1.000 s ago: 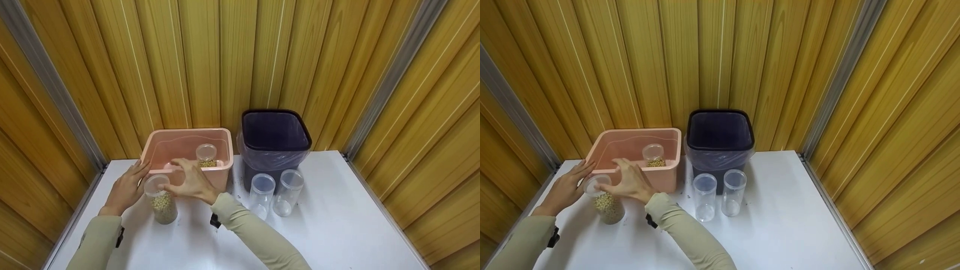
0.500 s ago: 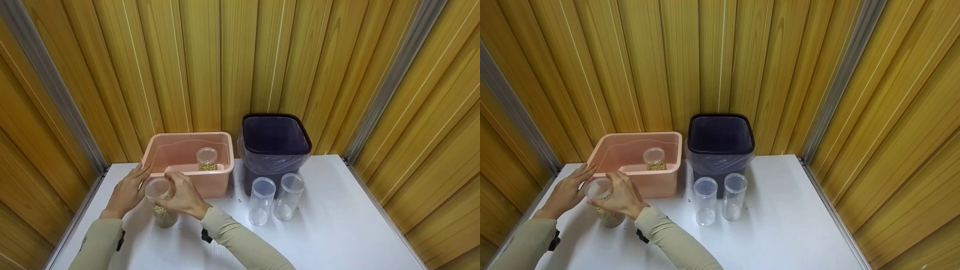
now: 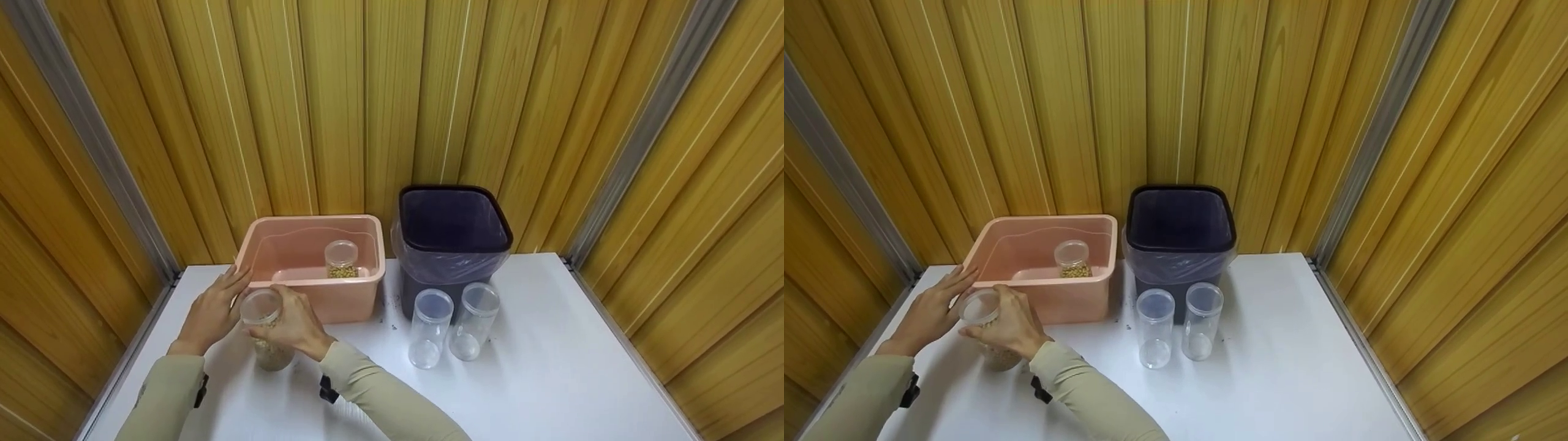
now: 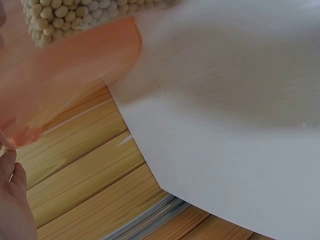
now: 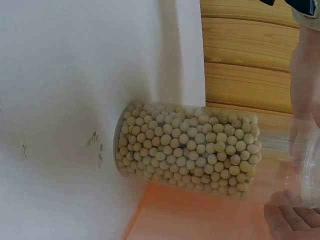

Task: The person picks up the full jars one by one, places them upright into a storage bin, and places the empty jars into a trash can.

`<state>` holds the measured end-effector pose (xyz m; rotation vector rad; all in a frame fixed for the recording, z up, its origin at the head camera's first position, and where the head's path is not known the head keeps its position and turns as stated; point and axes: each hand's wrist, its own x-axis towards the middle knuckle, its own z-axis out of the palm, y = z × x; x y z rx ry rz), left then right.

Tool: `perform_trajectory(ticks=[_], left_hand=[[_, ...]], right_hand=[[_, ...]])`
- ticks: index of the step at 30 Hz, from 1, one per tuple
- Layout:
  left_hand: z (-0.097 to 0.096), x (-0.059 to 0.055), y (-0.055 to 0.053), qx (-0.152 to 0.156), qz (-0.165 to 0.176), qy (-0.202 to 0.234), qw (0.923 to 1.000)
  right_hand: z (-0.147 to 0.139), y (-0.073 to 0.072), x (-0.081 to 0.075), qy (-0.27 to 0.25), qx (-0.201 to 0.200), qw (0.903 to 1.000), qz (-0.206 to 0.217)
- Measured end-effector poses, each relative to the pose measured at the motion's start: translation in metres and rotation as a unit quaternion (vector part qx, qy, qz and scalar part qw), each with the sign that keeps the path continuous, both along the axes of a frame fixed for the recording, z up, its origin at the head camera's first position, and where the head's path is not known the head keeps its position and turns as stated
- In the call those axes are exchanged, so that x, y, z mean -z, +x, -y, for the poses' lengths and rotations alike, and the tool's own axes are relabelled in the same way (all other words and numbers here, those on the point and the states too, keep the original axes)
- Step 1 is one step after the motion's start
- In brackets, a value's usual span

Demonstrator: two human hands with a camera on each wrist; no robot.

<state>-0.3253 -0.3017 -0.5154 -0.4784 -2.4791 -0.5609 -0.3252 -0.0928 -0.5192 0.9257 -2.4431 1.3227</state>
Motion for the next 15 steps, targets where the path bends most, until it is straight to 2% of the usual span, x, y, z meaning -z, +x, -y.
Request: perform_trajectory(ticks=[6,11,15], left_hand=[[-0.001,-0.001,0.000,0.000,0.005,-0.004,1.0000],[0.000,-0.001,0.000,0.003,-0.010,-0.017,0.9998],[0.001,-0.001,0.001,0.002,0.001,-0.015,0.9999]], right_hand=[[0.000,-0.005,0.002,-0.023,-0.004,0.9996,0.013],[0.001,-0.006,-0.004,-0.029,-0.001,0.9993,0.022],[0.000,-0.004,-0.011,-0.028,0.002,0.9993,0.025]])
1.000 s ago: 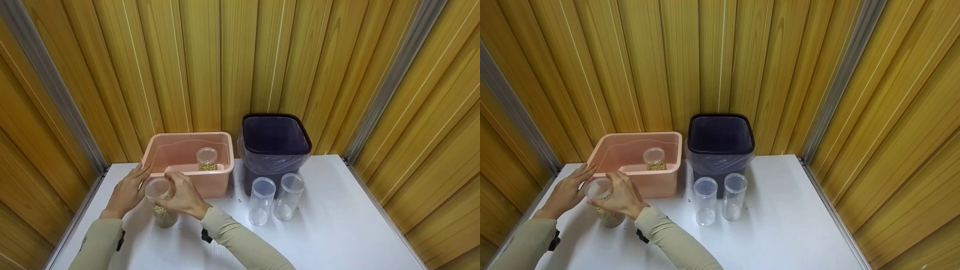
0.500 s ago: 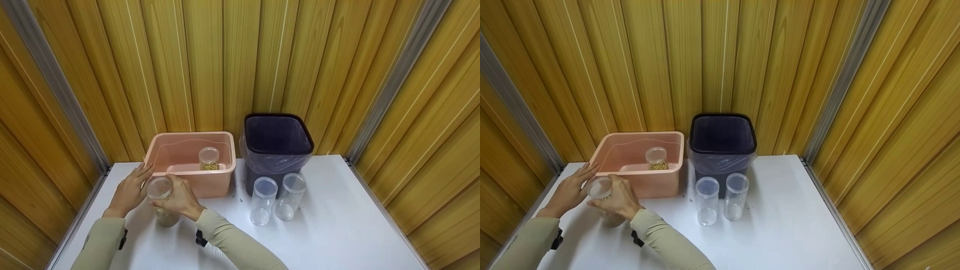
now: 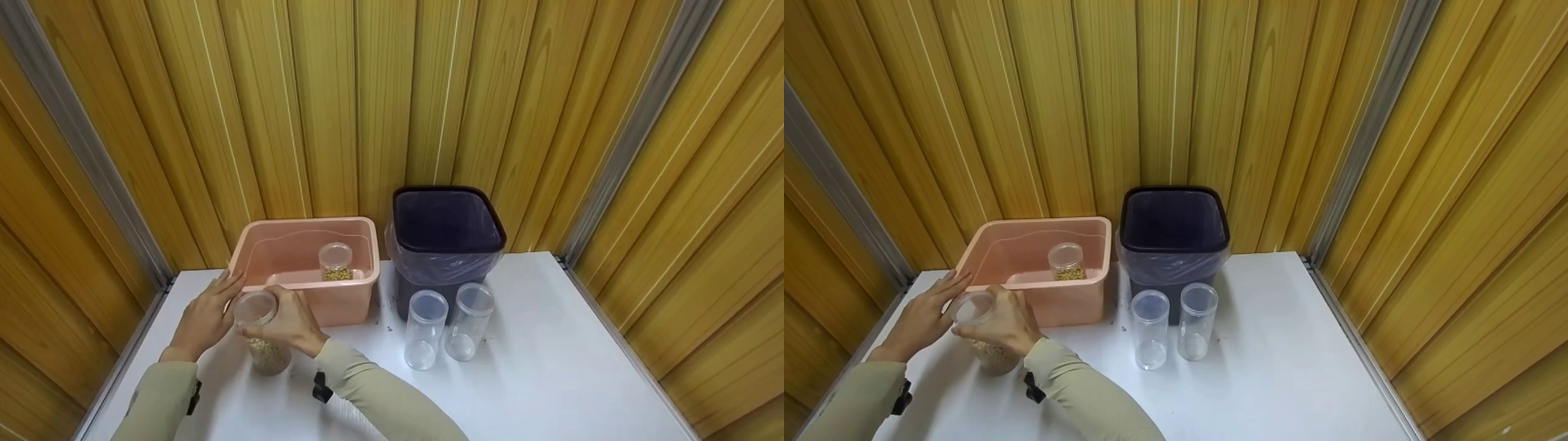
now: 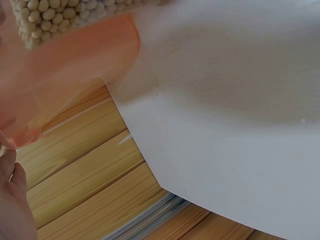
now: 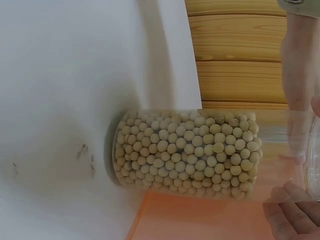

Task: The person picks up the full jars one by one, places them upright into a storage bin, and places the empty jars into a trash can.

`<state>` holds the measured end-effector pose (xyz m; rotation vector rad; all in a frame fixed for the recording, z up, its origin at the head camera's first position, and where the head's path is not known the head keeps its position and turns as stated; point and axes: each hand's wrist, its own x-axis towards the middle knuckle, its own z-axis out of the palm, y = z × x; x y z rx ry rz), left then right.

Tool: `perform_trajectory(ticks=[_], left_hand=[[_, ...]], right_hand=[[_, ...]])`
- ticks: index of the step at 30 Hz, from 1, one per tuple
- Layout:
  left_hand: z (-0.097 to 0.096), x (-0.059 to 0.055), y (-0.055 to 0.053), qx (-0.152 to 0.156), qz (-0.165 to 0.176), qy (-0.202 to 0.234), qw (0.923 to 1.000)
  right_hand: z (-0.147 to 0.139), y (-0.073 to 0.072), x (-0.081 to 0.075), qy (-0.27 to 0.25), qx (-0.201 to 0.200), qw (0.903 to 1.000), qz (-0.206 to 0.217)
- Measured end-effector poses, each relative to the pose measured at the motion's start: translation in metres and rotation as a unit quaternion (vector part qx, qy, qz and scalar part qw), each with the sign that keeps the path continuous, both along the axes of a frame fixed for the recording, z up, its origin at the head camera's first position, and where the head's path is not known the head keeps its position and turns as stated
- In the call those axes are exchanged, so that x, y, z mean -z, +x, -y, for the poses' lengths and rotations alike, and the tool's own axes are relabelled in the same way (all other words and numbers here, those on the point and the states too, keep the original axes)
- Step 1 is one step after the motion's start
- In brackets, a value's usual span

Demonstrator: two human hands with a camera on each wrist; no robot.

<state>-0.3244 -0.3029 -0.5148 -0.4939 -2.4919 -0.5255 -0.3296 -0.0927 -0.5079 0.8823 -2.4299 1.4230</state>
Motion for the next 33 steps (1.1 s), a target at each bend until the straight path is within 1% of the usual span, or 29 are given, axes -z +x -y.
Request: perform_trajectory(ticks=[2,5,8,11,15,18,20,22,25,28,33], left_hand=[[0.001,0.000,0.001,0.000,0.007,0.004,1.0000],[0.003,-0.001,0.001,0.005,0.007,0.005,1.0000],[0.004,-0.004,0.001,0.005,0.009,0.004,0.9999],[0.005,-0.007,0.000,-0.002,0.018,0.007,0.9998],[0.003,-0.008,-0.001,-0.009,0.031,0.012,0.9994],[0.002,-0.006,-0.002,-0.005,0.022,0.010,0.9997],[0.001,-0.004,-0.002,-0.001,0.011,0.007,0.9999],[0.001,-0.002,-0.002,0.002,0.000,0.002,1.0000],[0.000,0.000,-0.001,0.002,-0.008,-0.003,1.0000],[0.001,0.000,0.000,0.002,-0.007,-0.006,1.0000],[0.001,0.000,0.000,0.001,0.006,-0.007,1.0000]], right_hand=[[0.000,0.000,-0.004,0.009,0.007,0.9999,-0.009],[-0.001,0.001,-0.013,0.024,0.020,0.9991,-0.027],[-0.002,0.003,-0.025,0.033,0.024,0.9986,-0.035],[-0.004,0.003,-0.037,0.036,0.022,0.9984,-0.037],[-0.009,0.001,-0.052,0.041,0.025,0.9969,-0.062],[-0.015,0.000,-0.064,0.037,0.016,0.9963,-0.076],[-0.019,-0.001,-0.073,0.027,0.004,0.9969,-0.074],[-0.022,-0.002,-0.083,0.012,-0.006,0.9973,-0.072],[-0.025,-0.004,-0.100,0.000,-0.007,0.9974,-0.072],[-0.026,-0.007,-0.119,-0.003,-0.002,0.9969,-0.079],[-0.029,-0.012,-0.149,0.001,-0.001,0.9969,-0.078]])
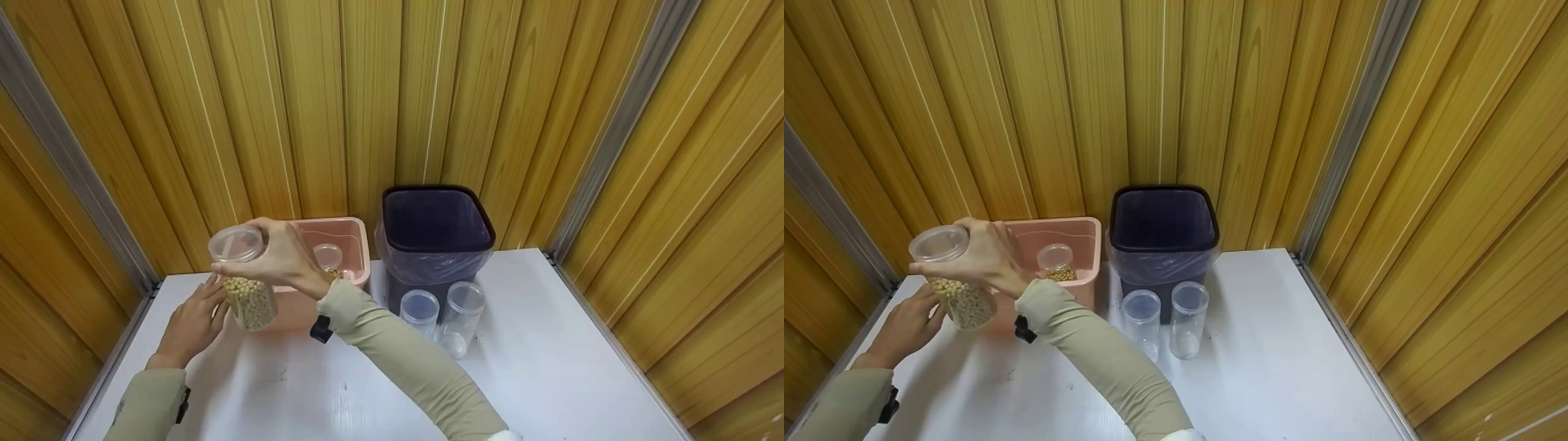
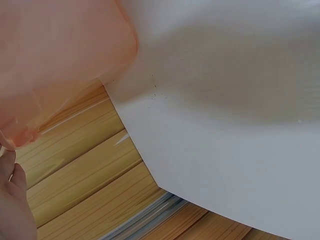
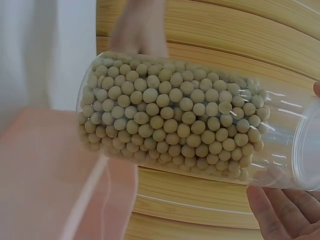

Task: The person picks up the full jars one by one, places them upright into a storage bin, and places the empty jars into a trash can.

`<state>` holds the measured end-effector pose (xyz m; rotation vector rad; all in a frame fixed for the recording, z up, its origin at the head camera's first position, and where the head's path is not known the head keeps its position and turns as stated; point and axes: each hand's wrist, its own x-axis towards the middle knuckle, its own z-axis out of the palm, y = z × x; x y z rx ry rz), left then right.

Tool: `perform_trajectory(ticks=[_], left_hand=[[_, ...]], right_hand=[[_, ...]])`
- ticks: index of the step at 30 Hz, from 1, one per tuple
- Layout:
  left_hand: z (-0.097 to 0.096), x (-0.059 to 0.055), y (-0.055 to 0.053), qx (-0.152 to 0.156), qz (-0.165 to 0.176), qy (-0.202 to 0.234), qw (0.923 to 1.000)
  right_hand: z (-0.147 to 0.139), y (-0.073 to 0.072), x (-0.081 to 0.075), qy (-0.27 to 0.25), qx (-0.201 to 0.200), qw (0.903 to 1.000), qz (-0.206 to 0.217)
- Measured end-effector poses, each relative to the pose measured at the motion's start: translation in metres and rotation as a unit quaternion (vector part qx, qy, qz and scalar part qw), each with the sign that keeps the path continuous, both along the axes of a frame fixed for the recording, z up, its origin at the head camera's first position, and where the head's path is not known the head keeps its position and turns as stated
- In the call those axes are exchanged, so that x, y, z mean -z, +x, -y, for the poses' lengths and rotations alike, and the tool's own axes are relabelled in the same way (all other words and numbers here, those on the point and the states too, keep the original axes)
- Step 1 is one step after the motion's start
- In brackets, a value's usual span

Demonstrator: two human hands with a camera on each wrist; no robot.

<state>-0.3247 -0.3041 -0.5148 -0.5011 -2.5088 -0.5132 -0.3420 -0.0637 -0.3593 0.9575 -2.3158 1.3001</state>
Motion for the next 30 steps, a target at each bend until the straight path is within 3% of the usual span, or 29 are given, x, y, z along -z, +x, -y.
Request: perform_trajectory(ticks=[6,14,21,30], left_hand=[[0.000,-0.001,-0.001,-0.004,0.010,0.007,0.9999],[-0.002,-0.004,-0.001,0.003,-0.009,0.019,0.9998],[-0.005,-0.002,0.000,0.000,0.005,0.014,0.9999],[-0.006,-0.003,0.002,-0.004,0.003,0.017,0.9998]], right_hand=[[0.001,-0.008,-0.023,0.001,0.013,0.9999,0.002],[0.004,-0.031,-0.031,-0.009,0.026,0.9995,0.013],[0.003,-0.051,-0.015,-0.038,0.042,0.9981,0.026],[0.007,-0.064,0.018,-0.050,0.068,0.9948,0.057]])
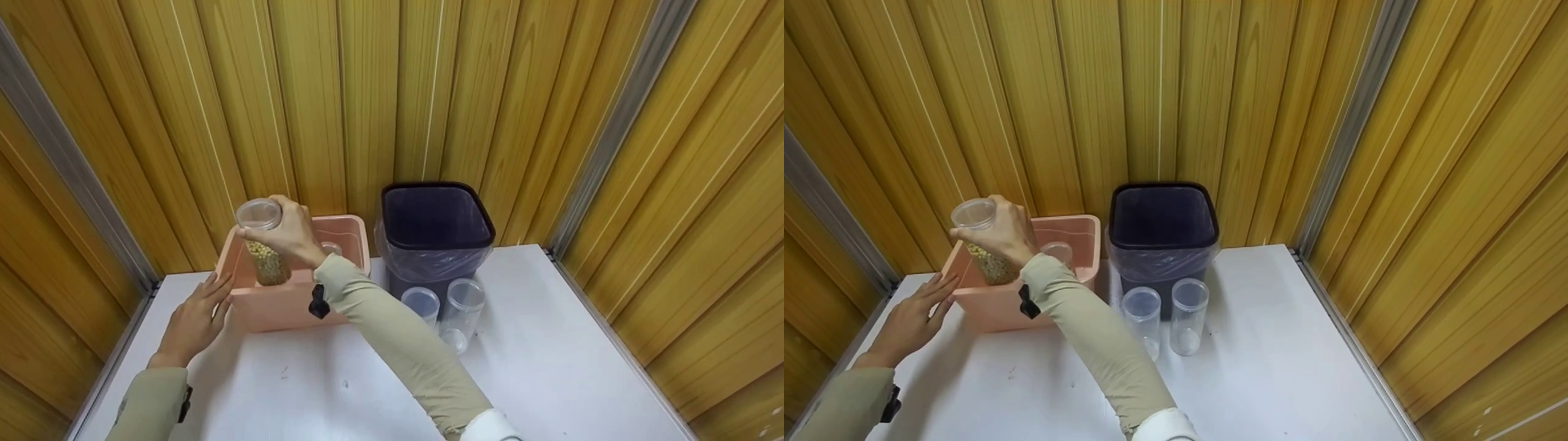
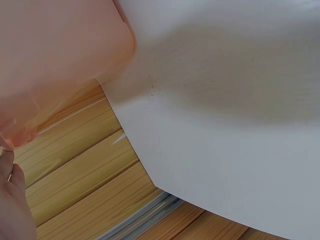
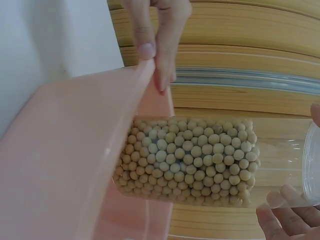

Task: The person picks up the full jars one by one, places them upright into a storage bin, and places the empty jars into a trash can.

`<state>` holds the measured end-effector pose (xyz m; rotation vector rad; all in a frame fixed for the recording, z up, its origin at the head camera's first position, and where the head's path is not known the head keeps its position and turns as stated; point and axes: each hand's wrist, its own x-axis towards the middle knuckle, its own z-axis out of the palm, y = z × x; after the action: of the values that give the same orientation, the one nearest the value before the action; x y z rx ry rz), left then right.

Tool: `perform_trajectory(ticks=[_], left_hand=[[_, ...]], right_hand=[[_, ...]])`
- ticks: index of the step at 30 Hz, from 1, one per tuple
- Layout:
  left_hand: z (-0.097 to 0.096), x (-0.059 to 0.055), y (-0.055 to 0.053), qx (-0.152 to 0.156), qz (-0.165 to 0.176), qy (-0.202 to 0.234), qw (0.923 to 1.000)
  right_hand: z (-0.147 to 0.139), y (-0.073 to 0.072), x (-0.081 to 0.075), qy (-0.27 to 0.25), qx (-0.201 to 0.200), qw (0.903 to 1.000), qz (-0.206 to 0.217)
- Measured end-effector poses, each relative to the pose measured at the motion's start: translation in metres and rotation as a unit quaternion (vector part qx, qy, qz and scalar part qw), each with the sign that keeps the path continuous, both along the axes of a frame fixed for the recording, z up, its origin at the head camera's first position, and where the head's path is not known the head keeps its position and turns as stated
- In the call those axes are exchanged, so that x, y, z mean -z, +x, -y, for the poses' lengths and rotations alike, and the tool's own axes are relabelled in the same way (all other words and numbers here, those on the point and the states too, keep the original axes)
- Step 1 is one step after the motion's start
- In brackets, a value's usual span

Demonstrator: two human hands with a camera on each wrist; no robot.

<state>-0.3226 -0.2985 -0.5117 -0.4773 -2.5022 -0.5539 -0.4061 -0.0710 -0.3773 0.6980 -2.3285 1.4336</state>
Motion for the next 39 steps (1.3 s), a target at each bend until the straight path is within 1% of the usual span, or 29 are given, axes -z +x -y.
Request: perform_trajectory(ticks=[6,11,14,18,21,24,28,32,39], left_hand=[[0.001,0.001,0.000,-0.003,0.008,0.002,1.0000],[-0.002,0.001,-0.001,-0.001,0.004,0.005,1.0000],[-0.006,0.002,-0.002,0.004,0.004,0.009,0.9999],[-0.009,0.002,-0.002,0.013,0.001,0.010,0.9999],[-0.008,0.002,-0.002,0.015,-0.001,0.010,0.9998],[-0.006,0.002,-0.001,0.010,0.003,0.008,0.9999],[-0.003,0.002,0.000,0.001,0.006,0.007,1.0000],[-0.004,0.002,0.000,0.005,0.004,0.007,1.0000],[-0.007,0.003,-0.002,0.005,0.006,0.010,0.9999]], right_hand=[[0.003,-0.003,0.035,0.015,0.019,0.9990,0.036],[0.001,-0.004,0.062,0.031,0.044,0.9967,0.060],[-0.004,-0.004,0.076,0.045,0.062,0.9948,0.067],[-0.008,-0.005,0.090,0.059,0.075,0.9928,0.072],[-0.009,-0.004,0.096,0.068,0.077,0.9920,0.074],[-0.006,-0.004,0.099,0.076,0.076,0.9915,0.072],[-0.001,-0.004,0.101,0.084,0.083,0.9910,0.064],[0.000,-0.004,0.103,0.089,0.096,0.9895,0.062],[-0.002,-0.005,0.104,0.091,0.102,0.9891,0.054]])
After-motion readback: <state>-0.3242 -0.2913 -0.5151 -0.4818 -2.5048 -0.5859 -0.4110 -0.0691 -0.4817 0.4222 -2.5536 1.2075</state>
